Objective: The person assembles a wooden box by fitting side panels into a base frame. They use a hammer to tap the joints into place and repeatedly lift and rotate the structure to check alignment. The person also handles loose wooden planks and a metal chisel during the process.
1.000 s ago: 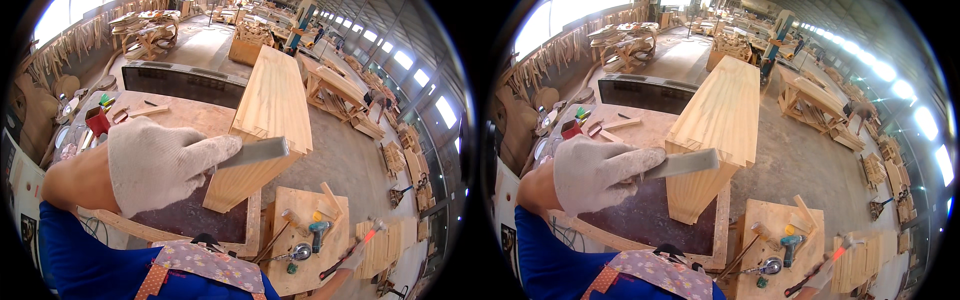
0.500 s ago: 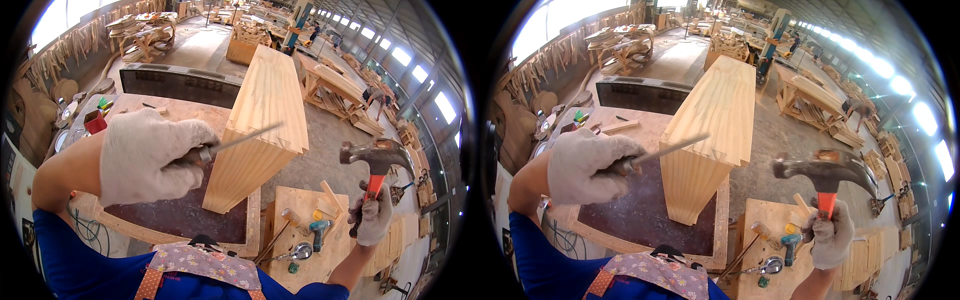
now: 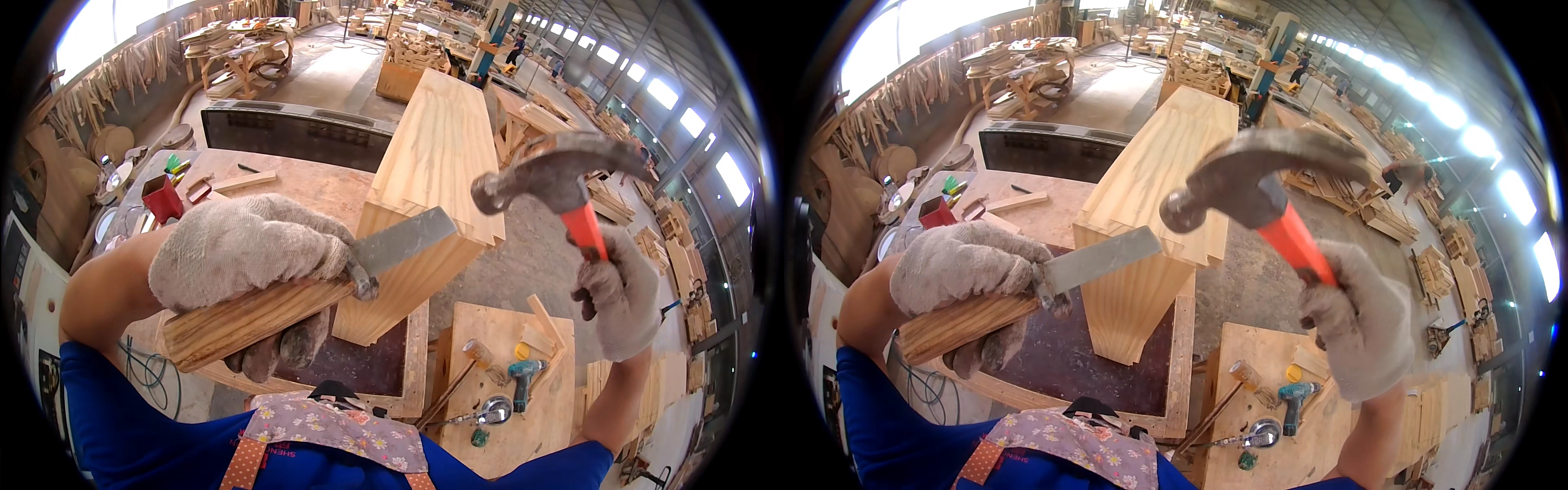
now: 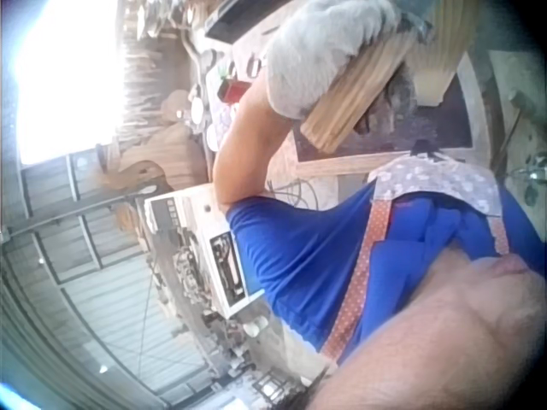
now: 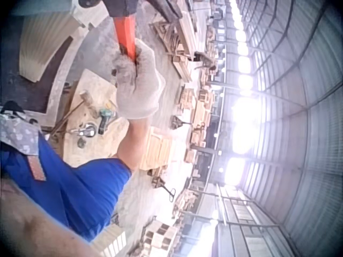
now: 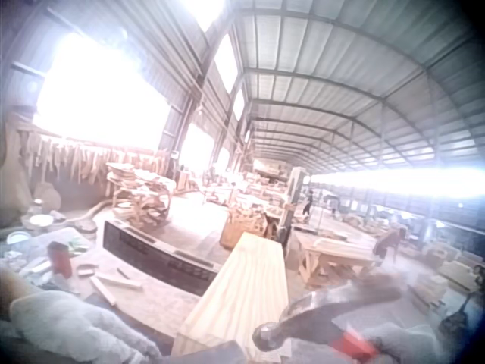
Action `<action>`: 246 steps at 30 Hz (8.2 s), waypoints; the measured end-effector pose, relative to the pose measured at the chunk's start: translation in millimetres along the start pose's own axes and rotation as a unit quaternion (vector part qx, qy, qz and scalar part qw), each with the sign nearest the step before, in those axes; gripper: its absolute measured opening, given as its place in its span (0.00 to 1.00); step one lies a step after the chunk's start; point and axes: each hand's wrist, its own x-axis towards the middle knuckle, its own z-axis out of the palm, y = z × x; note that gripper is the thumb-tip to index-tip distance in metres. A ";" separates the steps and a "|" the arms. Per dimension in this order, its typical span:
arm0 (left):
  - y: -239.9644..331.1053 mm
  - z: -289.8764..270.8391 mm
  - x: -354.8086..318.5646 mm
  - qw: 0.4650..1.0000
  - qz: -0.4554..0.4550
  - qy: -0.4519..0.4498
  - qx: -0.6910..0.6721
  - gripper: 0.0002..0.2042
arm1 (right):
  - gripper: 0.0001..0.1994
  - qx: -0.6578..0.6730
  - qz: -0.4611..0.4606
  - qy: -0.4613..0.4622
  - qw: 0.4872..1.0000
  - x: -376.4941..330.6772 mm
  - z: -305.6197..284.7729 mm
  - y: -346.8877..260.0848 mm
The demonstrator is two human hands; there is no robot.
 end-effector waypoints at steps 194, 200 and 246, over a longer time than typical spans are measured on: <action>-13.2 6.0 13.3 0.750 0.224 0.206 0.587 0.38 | 0.19 0.386 0.456 -0.057 0.800 -143.9 109.6 124.0; -12.6 2.9 14.3 0.781 0.225 0.229 0.535 0.34 | 0.19 0.383 0.459 -0.081 0.797 -143.8 113.5 116.1; 25.5 31.5 -3.2 0.799 0.015 0.174 0.575 0.10 | 0.28 0.201 0.243 0.140 0.938 -133.4 10.9 68.1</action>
